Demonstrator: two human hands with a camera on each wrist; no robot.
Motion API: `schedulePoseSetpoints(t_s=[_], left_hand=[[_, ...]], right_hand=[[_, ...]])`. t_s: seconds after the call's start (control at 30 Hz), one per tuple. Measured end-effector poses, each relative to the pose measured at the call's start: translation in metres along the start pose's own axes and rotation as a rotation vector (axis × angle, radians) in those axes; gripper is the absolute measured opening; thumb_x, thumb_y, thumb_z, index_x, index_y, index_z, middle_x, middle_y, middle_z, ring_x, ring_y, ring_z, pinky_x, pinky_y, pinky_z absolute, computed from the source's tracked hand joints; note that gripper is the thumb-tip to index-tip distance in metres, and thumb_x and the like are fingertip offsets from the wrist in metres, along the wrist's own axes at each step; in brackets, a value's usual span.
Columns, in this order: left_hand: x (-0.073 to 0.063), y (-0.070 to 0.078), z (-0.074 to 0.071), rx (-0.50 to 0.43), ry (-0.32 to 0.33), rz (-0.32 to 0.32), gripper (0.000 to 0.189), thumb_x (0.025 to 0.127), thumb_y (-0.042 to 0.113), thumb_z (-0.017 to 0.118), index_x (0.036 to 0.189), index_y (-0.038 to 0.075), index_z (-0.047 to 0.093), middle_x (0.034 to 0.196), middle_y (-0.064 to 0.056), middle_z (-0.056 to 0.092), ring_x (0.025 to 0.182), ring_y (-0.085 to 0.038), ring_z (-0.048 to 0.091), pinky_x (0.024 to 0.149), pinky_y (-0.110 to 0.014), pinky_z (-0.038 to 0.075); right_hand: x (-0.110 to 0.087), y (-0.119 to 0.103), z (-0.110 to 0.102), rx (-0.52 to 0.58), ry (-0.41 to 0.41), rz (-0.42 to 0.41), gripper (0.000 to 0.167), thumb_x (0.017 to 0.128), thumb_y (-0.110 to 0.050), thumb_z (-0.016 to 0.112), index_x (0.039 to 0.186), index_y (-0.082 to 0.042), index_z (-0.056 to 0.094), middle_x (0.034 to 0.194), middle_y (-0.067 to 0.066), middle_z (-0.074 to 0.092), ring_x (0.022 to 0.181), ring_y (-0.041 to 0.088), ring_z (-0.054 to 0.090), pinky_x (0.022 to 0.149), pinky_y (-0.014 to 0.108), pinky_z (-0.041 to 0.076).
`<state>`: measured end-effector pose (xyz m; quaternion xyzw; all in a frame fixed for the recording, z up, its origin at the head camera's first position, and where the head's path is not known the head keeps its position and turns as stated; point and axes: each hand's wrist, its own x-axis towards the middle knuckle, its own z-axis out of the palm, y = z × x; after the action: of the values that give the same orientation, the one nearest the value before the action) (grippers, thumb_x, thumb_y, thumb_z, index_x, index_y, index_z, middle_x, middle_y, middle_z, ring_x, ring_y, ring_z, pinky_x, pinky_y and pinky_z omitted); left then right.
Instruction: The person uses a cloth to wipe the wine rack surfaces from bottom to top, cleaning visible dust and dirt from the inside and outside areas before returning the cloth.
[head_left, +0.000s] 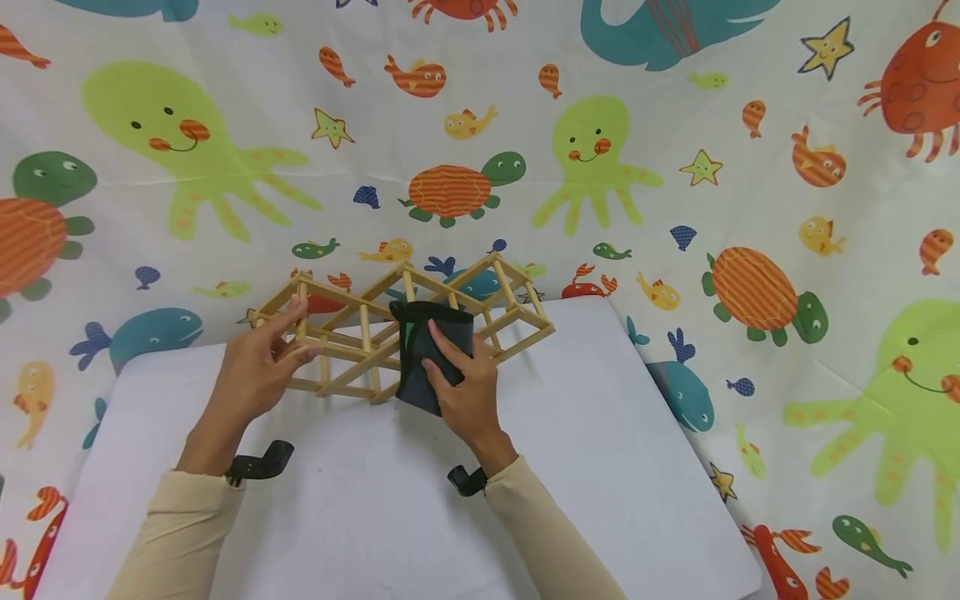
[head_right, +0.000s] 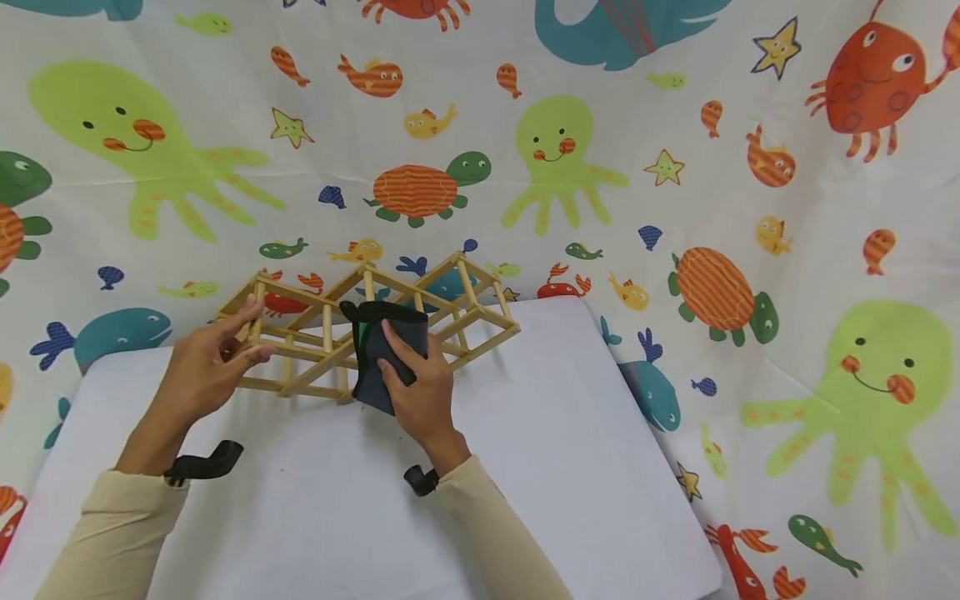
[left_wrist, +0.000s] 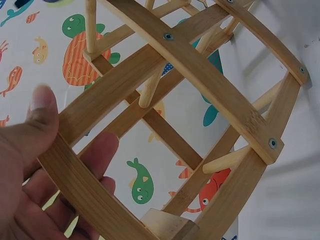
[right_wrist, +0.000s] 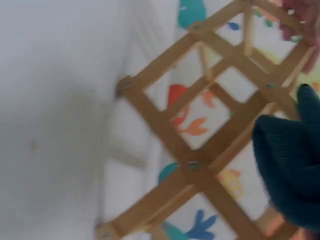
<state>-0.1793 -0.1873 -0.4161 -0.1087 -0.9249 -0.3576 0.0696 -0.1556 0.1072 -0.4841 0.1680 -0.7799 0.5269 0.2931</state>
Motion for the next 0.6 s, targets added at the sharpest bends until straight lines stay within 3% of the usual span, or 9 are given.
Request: schedulePoseSetpoints(t_s=[0.1, 0.23, 0.3, 0.53, 0.6], left_hand=[[0.001, -0.001, -0.001, -0.005, 0.002, 0.004, 0.074, 0.099, 0.026, 0.076, 0.164, 0.019, 0.041, 0.165, -0.014, 0.046, 0.079, -0.026, 0.057, 0.053, -0.025, 0.044], [0.001, 0.0, 0.0, -0.004, -0.005, 0.006, 0.075, 0.098, 0.024, 0.077, 0.164, 0.019, 0.041, 0.166, -0.014, 0.045, 0.081, -0.026, 0.057, 0.054, -0.025, 0.044], [0.001, 0.0, -0.002, -0.001, -0.004, 0.003, 0.075, 0.098, 0.024, 0.077, 0.164, 0.019, 0.041, 0.164, -0.015, 0.047, 0.081, -0.027, 0.057, 0.055, -0.025, 0.044], [0.0, 0.001, -0.003, -0.007, -0.002, -0.009, 0.074, 0.099, 0.025, 0.077, 0.164, 0.018, 0.041, 0.161, -0.017, 0.051, 0.081, -0.027, 0.057, 0.054, -0.026, 0.044], [0.0, 0.0, -0.002, -0.009, -0.006, -0.009, 0.074, 0.099, 0.026, 0.076, 0.164, 0.019, 0.04, 0.164, -0.015, 0.049, 0.08, -0.026, 0.057, 0.053, -0.026, 0.044]], right_hand=[[-0.004, 0.009, 0.003, -0.083, 0.005, 0.041, 0.05, 0.097, -0.011, 0.078, 0.144, -0.021, 0.067, 0.135, 0.017, 0.066, 0.12, 0.029, 0.068, 0.091, 0.04, 0.064], [-0.018, 0.024, -0.007, -0.201, 0.088, 0.137, 0.05, 0.092, -0.006, 0.08, 0.139, -0.022, 0.072, 0.132, 0.02, 0.068, 0.116, 0.032, 0.071, 0.088, 0.044, 0.065], [-0.022, 0.027, -0.011, -0.203, 0.108, 0.167, 0.052, 0.091, -0.005, 0.08, 0.139, -0.024, 0.072, 0.133, 0.019, 0.068, 0.117, 0.031, 0.07, 0.089, 0.043, 0.064], [-0.009, 0.006, -0.001, -0.012, 0.111, -0.004, 0.05, 0.096, -0.007, 0.078, 0.144, -0.014, 0.067, 0.147, 0.015, 0.061, 0.124, 0.03, 0.066, 0.096, 0.039, 0.061], [-0.007, 0.003, 0.003, -0.005, 0.094, 0.0, 0.05, 0.097, -0.009, 0.077, 0.145, -0.014, 0.066, 0.146, 0.015, 0.06, 0.123, 0.03, 0.065, 0.094, 0.038, 0.061]])
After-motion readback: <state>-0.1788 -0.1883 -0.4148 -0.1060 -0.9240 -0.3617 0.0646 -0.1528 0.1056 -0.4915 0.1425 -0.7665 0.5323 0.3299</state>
